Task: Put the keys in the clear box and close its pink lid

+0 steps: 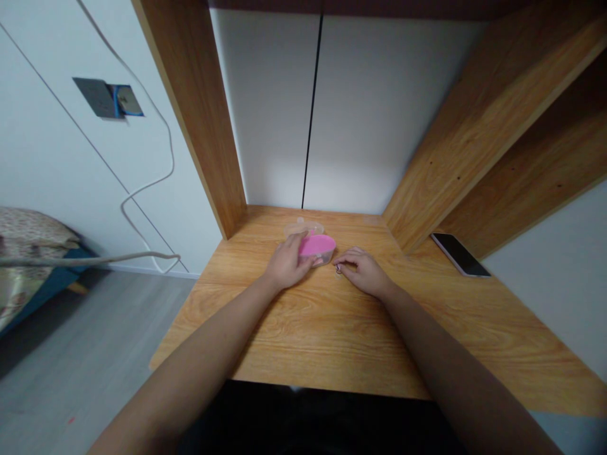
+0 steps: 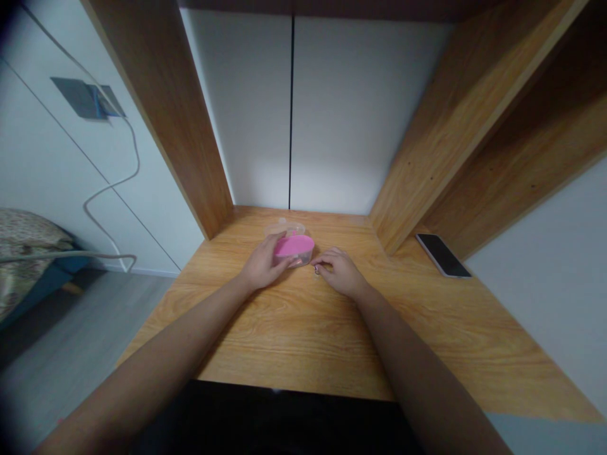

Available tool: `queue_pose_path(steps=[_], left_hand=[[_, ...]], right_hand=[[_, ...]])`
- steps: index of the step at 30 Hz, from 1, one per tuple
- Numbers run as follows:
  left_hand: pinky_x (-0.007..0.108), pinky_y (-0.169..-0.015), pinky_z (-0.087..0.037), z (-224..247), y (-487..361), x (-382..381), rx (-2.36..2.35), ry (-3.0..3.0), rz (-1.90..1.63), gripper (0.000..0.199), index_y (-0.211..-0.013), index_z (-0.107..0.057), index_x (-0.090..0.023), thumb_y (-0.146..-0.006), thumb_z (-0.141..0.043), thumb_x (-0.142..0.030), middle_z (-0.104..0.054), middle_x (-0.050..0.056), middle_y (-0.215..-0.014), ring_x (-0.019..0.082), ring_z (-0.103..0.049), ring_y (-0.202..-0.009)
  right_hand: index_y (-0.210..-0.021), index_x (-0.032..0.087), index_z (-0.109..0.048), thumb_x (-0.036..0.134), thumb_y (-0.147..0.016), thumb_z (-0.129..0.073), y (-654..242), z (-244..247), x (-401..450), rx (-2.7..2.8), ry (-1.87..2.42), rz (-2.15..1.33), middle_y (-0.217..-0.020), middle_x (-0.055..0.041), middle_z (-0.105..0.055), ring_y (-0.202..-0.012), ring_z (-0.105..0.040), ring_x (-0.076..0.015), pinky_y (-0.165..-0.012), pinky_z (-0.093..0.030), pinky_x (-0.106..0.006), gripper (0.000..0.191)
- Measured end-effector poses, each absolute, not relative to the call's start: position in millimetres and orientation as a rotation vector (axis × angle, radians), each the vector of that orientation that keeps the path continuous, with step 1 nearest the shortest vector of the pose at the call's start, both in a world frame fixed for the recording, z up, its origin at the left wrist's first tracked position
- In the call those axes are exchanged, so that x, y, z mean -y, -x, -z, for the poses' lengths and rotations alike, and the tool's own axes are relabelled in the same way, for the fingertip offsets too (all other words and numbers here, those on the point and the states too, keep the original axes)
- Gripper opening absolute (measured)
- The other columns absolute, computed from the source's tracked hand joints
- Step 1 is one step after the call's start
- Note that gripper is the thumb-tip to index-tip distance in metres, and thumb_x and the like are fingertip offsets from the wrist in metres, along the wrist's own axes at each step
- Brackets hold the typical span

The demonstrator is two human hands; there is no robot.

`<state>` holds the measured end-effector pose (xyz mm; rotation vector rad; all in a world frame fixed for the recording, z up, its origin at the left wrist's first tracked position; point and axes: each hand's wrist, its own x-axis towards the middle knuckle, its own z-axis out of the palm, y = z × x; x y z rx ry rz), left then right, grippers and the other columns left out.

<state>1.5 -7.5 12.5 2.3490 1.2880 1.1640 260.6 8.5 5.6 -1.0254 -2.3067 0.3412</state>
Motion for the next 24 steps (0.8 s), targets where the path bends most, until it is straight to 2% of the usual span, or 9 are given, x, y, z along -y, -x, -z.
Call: queue_pose_path(steps=[4, 14, 24], left_hand=[[0.050, -0.105, -0.045, -13.7, -1.5, 8.3, -1.291, -2.346, -1.159, 0.065, -0.142, -0.043, -0.019, -0.089, -0.062, -0.049, -0.054, 0.016, -0.140, 0.032, -0.054, -0.127], [0.050, -0.107, -0.044, -13.5, -1.4, 7.7, -1.291, -2.351, -1.159, 0.065, -0.143, -0.042, -0.018, -0.089, -0.063, -0.047, -0.053, 0.017, -0.140, 0.033, -0.052, -0.130], [0.048, -0.106, -0.045, -11.7, -0.9, 6.7, -1.259, -2.356, -1.182, 0.065, -0.142, -0.043, -0.019, -0.088, -0.063, -0.050, -0.054, 0.016, -0.140, 0.032, -0.053, -0.129]], right_hand=[[-0.097, 0.028, -0.077, 0.026, -0.088, -0.060, -260.0, -4.9, -7.8, 2.314, 1.025, -0.341, -0.092, -0.0051, -0.075, -0.092, -0.064, -0.0246, -0.087, -0.048, -0.045, 0.019], [-0.087, 0.028, -0.076, 0.031, -0.086, -0.068, -254.6, -7.6, -2.5, 2.305, 0.947, -0.363, -0.088, -0.0039, -0.075, -0.090, -0.065, -0.0234, -0.088, -0.048, -0.043, 0.008], [-0.089, 0.025, -0.074, 0.023, -0.090, -0.062, -258.4, -7.4, -6.5, 2.320, 0.986, -0.272, -0.089, -0.0050, -0.074, -0.091, -0.064, -0.0234, -0.086, -0.049, -0.042, 0.012]])
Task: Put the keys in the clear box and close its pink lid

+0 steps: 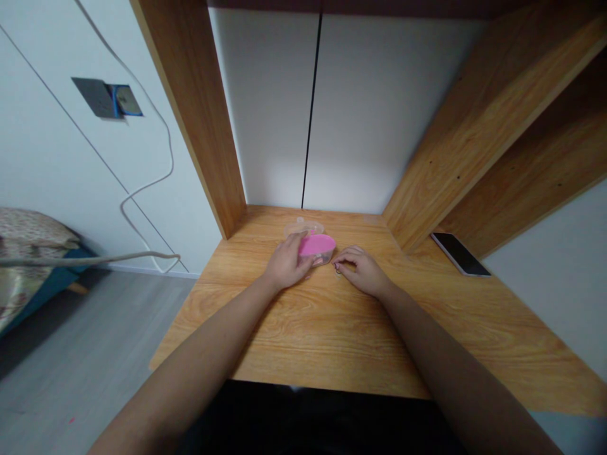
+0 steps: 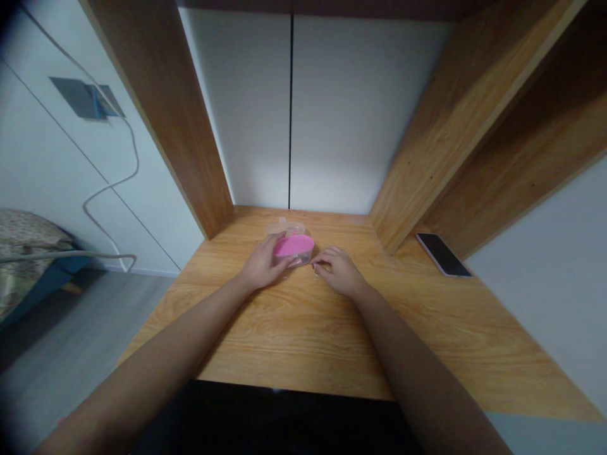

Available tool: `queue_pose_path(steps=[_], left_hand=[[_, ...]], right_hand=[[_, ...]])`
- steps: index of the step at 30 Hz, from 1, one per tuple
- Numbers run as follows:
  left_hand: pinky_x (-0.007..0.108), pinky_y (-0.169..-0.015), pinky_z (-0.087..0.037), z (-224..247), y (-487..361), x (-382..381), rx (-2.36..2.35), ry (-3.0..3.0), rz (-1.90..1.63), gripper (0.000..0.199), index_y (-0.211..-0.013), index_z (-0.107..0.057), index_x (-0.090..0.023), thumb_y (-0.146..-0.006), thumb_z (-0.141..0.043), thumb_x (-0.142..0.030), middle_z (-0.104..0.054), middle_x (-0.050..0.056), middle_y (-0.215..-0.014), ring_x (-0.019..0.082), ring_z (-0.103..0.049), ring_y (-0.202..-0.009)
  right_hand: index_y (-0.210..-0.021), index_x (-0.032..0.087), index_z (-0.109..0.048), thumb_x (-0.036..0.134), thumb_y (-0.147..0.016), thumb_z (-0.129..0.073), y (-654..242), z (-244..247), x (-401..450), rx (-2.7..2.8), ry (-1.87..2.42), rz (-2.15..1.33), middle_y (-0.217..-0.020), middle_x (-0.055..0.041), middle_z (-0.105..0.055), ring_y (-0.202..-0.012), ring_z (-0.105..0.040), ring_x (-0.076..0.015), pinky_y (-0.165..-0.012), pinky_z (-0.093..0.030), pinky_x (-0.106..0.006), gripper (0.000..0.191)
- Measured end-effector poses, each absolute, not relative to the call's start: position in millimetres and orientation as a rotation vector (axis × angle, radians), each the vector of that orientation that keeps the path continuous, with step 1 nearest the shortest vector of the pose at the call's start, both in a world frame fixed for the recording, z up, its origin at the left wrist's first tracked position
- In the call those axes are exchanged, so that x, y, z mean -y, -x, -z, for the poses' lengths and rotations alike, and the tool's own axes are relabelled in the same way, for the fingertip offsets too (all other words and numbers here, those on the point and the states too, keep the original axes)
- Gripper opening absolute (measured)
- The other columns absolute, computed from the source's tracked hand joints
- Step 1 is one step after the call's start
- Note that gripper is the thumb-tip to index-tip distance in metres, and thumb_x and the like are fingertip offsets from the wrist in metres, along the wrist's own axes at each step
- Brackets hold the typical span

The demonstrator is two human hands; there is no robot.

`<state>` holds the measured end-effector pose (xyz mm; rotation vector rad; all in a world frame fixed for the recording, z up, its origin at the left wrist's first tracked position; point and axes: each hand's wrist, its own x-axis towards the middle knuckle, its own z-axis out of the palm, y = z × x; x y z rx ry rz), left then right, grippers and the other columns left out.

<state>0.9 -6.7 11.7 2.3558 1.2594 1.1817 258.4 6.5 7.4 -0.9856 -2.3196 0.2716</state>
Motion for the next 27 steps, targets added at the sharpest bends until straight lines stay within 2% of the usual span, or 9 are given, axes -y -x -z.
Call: queue_pose_path(steps=[8, 19, 27], left_hand=[[0.048, -0.106, -0.045, -10.7, -0.9, 6.4, -1.277, -2.358, -1.175, 0.065, -0.142, -0.042, -0.018, -0.088, -0.064, -0.048, -0.054, 0.016, -0.140, 0.032, -0.054, -0.128], [0.048, -0.105, -0.046, -11.4, -0.6, 7.4, -1.269, -2.355, -1.191, 0.064, -0.142, -0.043, -0.018, -0.088, -0.064, -0.046, -0.055, 0.016, -0.139, 0.032, -0.055, -0.127], [0.049, -0.106, -0.045, -13.2, -1.5, 7.0, -1.262, -2.354, -1.166, 0.064, -0.141, -0.044, -0.018, -0.088, -0.063, -0.049, -0.055, 0.016, -0.139, 0.033, -0.054, -0.128]], right_hand=[[-0.087, 0.025, -0.074, 0.020, -0.085, -0.063, -263.9, -5.2, -9.6, 2.265, 1.099, -0.198, -0.089, -0.0041, -0.073, -0.090, -0.063, -0.0230, -0.086, -0.049, -0.041, 0.012], [-0.073, 0.024, -0.069, 0.016, -0.077, -0.068, -263.5, -6.0, -6.3, 2.289, 1.067, -0.217, -0.089, -0.0035, -0.071, -0.090, -0.063, -0.0223, -0.088, -0.048, -0.040, 0.009], [-0.074, 0.024, -0.068, 0.019, -0.081, -0.066, -261.4, -6.8, -4.9, 2.314, 1.053, -0.217, -0.092, -0.0041, -0.069, -0.093, -0.062, -0.0220, -0.089, -0.048, -0.041, 0.009]])
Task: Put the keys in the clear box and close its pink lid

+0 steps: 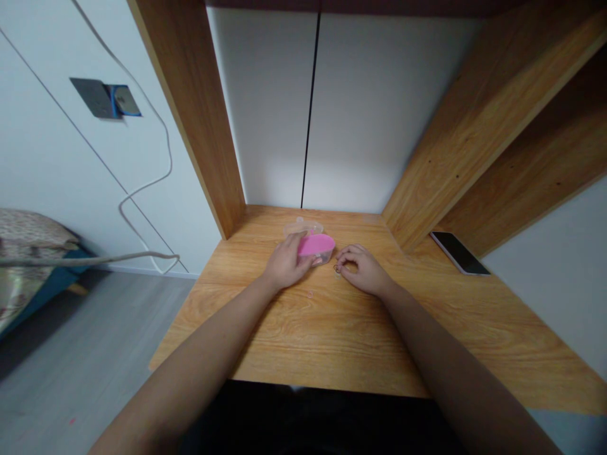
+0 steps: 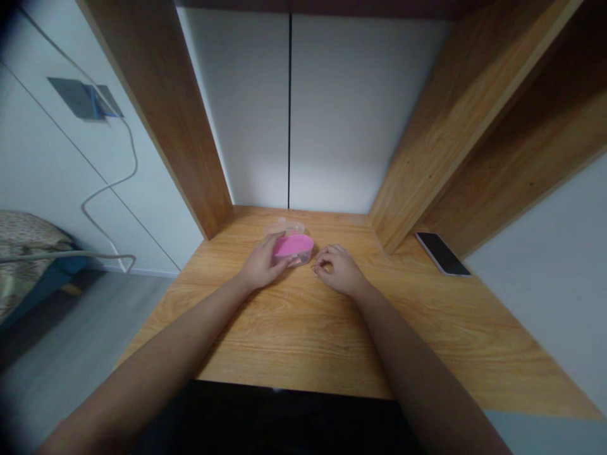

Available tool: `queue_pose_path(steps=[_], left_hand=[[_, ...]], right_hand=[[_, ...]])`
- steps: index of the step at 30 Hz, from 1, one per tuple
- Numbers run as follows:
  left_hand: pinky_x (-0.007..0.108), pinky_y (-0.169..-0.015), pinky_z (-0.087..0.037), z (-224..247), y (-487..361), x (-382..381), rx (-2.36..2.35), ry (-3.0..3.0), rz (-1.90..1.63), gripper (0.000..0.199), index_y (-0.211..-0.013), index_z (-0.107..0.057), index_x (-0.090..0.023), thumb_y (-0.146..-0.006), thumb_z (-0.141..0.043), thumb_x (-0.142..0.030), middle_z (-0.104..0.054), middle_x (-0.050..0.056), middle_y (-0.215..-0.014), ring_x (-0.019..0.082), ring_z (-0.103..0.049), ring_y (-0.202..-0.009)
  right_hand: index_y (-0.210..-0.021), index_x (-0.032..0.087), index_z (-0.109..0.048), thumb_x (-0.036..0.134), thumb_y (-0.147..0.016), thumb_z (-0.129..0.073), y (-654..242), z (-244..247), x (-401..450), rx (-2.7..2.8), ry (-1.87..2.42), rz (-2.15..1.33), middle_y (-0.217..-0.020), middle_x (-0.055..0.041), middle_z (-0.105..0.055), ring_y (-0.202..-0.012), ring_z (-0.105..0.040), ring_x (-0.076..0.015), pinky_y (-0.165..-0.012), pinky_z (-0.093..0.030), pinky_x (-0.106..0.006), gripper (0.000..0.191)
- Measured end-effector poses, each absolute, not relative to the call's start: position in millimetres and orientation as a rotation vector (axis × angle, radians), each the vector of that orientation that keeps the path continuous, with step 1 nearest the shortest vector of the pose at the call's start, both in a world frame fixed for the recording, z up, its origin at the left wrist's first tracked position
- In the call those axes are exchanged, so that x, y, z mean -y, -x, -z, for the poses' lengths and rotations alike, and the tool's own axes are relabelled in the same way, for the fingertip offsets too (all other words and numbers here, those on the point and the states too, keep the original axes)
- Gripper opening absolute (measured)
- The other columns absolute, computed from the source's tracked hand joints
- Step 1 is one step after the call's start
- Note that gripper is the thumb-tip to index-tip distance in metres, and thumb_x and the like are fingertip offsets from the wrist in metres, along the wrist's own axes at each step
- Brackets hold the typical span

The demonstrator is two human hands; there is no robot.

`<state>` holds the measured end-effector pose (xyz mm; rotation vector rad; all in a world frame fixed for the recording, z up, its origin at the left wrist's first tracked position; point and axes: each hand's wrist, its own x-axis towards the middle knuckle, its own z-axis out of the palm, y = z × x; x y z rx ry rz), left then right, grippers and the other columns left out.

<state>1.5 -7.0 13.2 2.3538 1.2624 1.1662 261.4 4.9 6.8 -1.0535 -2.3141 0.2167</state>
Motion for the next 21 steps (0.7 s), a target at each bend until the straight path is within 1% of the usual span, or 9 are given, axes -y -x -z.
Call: queue_pose_path(steps=[9, 13, 17, 21], left_hand=[[0.048, -0.105, -0.046, -11.3, -0.9, 6.6, -1.274, -2.360, -1.171, 0.065, -0.141, -0.043, -0.018, -0.088, -0.063, -0.050, -0.055, 0.016, -0.138, 0.032, -0.055, -0.126], [0.049, -0.104, -0.046, -11.1, -0.7, 6.2, -1.280, -2.357, -1.176, 0.066, -0.141, -0.043, -0.018, -0.088, -0.063, -0.051, -0.055, 0.016, -0.138, 0.032, -0.054, -0.127], [0.049, -0.104, -0.046, -12.4, -0.8, 6.9, -1.282, -2.357, -1.163, 0.065, -0.141, -0.043, -0.018, -0.088, -0.062, -0.051, -0.055, 0.016, -0.139, 0.033, -0.054, -0.128], [0.049, -0.105, -0.046, -14.7, -0.9, 8.3, -1.273, -2.353, -1.167, 0.065, -0.142, -0.043, -0.019, -0.088, -0.063, -0.050, -0.055, 0.016, -0.139, 0.033, -0.054, -0.127]], right_hand=[[-0.076, 0.027, -0.075, 0.024, -0.079, -0.070, -267.7, -5.5, -8.2, 2.329, 1.095, -0.138, -0.097, -0.0046, -0.069, -0.097, -0.061, -0.0234, -0.090, -0.048, -0.043, 0.007], [-0.073, 0.027, -0.075, 0.022, -0.076, -0.072, -269.7, -6.1, -8.2, 2.331, 1.095, -0.133, -0.097, -0.0044, -0.069, -0.097, -0.061, -0.0231, -0.090, -0.048, -0.043, 0.007], [-0.070, 0.027, -0.075, 0.026, -0.076, -0.074, -270.3, -6.7, -8.5, 2.339, 1.127, -0.129, -0.097, -0.0043, -0.069, -0.096, -0.061, -0.0237, -0.089, -0.048, -0.044, 0.005], [-0.073, 0.027, -0.074, 0.025, -0.075, -0.074, -270.3, -6.0, -9.5, 2.341, 1.143, -0.134, -0.097, -0.0047, -0.069, -0.097, -0.061, -0.0243, -0.090, -0.049, -0.044, 0.003]])
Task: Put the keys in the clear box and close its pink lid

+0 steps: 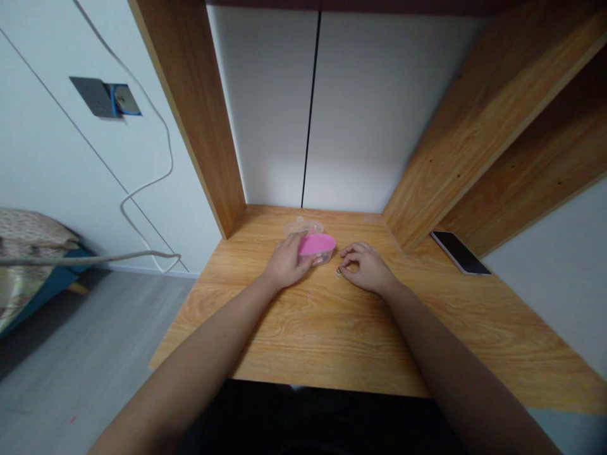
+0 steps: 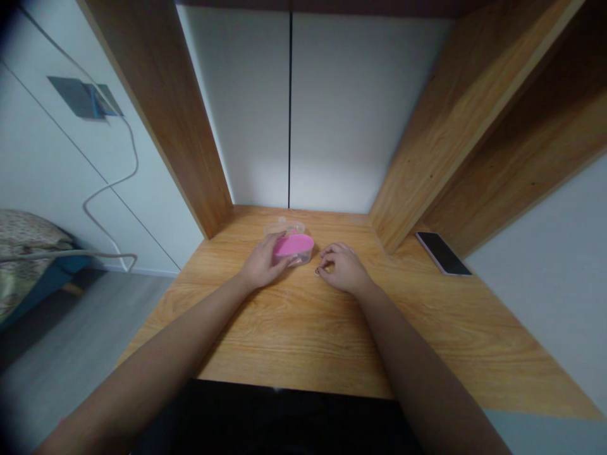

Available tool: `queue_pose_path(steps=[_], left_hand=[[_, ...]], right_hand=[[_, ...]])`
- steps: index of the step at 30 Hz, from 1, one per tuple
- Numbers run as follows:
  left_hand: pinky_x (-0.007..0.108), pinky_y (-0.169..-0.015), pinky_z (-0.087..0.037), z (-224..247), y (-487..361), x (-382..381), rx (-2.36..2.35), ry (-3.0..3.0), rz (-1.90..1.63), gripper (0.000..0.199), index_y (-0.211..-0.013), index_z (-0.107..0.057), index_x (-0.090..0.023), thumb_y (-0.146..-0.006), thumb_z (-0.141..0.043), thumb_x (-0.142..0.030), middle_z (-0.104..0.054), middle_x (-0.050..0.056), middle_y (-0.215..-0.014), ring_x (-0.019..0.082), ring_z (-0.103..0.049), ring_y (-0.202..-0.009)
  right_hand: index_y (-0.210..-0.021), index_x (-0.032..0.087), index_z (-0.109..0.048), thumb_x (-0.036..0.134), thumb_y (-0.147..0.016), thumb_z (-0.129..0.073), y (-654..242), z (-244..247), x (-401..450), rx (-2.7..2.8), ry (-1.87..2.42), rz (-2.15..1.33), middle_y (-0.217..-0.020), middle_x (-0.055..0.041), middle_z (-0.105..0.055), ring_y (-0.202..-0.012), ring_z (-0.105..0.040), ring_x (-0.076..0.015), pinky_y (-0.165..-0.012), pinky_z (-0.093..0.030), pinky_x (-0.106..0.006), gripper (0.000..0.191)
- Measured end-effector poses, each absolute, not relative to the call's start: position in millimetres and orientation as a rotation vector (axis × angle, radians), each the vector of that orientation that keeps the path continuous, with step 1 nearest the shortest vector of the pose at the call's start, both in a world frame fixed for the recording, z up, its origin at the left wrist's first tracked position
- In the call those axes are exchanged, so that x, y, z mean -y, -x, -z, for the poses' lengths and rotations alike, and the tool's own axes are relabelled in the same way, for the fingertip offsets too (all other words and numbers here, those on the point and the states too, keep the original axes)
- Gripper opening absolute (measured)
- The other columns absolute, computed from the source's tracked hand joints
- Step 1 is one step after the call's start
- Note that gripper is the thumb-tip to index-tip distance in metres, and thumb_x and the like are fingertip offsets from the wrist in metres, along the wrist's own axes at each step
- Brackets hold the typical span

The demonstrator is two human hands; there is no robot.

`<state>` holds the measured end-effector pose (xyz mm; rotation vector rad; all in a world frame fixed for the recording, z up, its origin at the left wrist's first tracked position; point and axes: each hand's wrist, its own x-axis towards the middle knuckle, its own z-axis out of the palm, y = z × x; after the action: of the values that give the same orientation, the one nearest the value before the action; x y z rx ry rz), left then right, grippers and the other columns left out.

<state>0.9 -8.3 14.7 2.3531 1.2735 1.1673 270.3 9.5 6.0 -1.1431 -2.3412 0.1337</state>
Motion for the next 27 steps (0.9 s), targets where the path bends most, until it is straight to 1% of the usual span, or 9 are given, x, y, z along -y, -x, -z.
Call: queue_pose_path(steps=[5, 8, 13, 21, 27], left_hand=[[0.049, -0.105, -0.046, -13.6, -0.8, 7.9, -1.286, -2.349, -1.167, 0.065, -0.141, -0.044, -0.019, -0.088, -0.064, -0.050, -0.055, 0.016, -0.139, 0.033, -0.055, -0.126], [0.049, -0.105, -0.046, -12.5, -1.1, 7.3, -1.280, -2.351, -1.169, 0.066, -0.141, -0.044, -0.019, -0.087, -0.064, -0.050, -0.055, 0.016, -0.140, 0.033, -0.054, -0.127], [0.048, -0.105, -0.046, -12.3, -1.6, 7.0, -1.281, -2.347, -1.170, 0.065, -0.141, -0.044, -0.018, -0.088, -0.064, -0.050, -0.056, 0.016, -0.138, 0.032, -0.055, -0.127], [0.050, -0.105, -0.046, -12.3, -0.6, 6.4, -1.275, -2.355, -1.170, 0.065, -0.141, -0.044, -0.018, -0.088, -0.063, -0.050, -0.055, 0.016, -0.139, 0.033, -0.054, -0.127], [0.051, -0.105, -0.046, -10.7, -1.5, 6.2, -1.274, -2.342, -1.174, 0.066, -0.141, -0.044, -0.019, -0.087, -0.064, -0.050, -0.054, 0.016, -0.139, 0.034, -0.053, -0.128]], right_hand=[[-0.082, 0.027, -0.076, 0.025, -0.077, -0.072, -269.7, -6.7, -8.1, 2.374, 1.144, -0.122, -0.102, -0.0053, -0.068, -0.100, -0.061, -0.0247, -0.092, -0.049, -0.044, 0.008], [-0.080, 0.027, -0.076, 0.024, -0.078, -0.070, -267.9, -8.6, -6.0, 2.402, 1.118, -0.130, -0.102, -0.0056, -0.069, -0.100, -0.061, -0.0246, -0.091, -0.049, -0.044, 0.007], [-0.076, 0.024, -0.070, 0.020, -0.077, -0.067, -264.4, -11.0, -4.2, 2.392, 1.090, -0.174, -0.098, -0.0050, -0.069, -0.097, -0.062, -0.0238, -0.091, -0.049, -0.042, 0.005], [-0.079, 0.024, -0.065, 0.013, -0.075, -0.064, -264.6, -11.5, -4.3, 2.335, 1.065, -0.186, -0.094, -0.0038, -0.071, -0.094, -0.063, -0.0235, -0.090, -0.049, -0.041, 0.012], [-0.083, 0.024, -0.068, 0.019, -0.080, -0.063, -266.5, -8.7, -7.9, 2.298, 1.176, -0.132, -0.092, -0.0048, -0.070, -0.093, -0.062, -0.0236, -0.088, -0.049, -0.041, 0.008]])
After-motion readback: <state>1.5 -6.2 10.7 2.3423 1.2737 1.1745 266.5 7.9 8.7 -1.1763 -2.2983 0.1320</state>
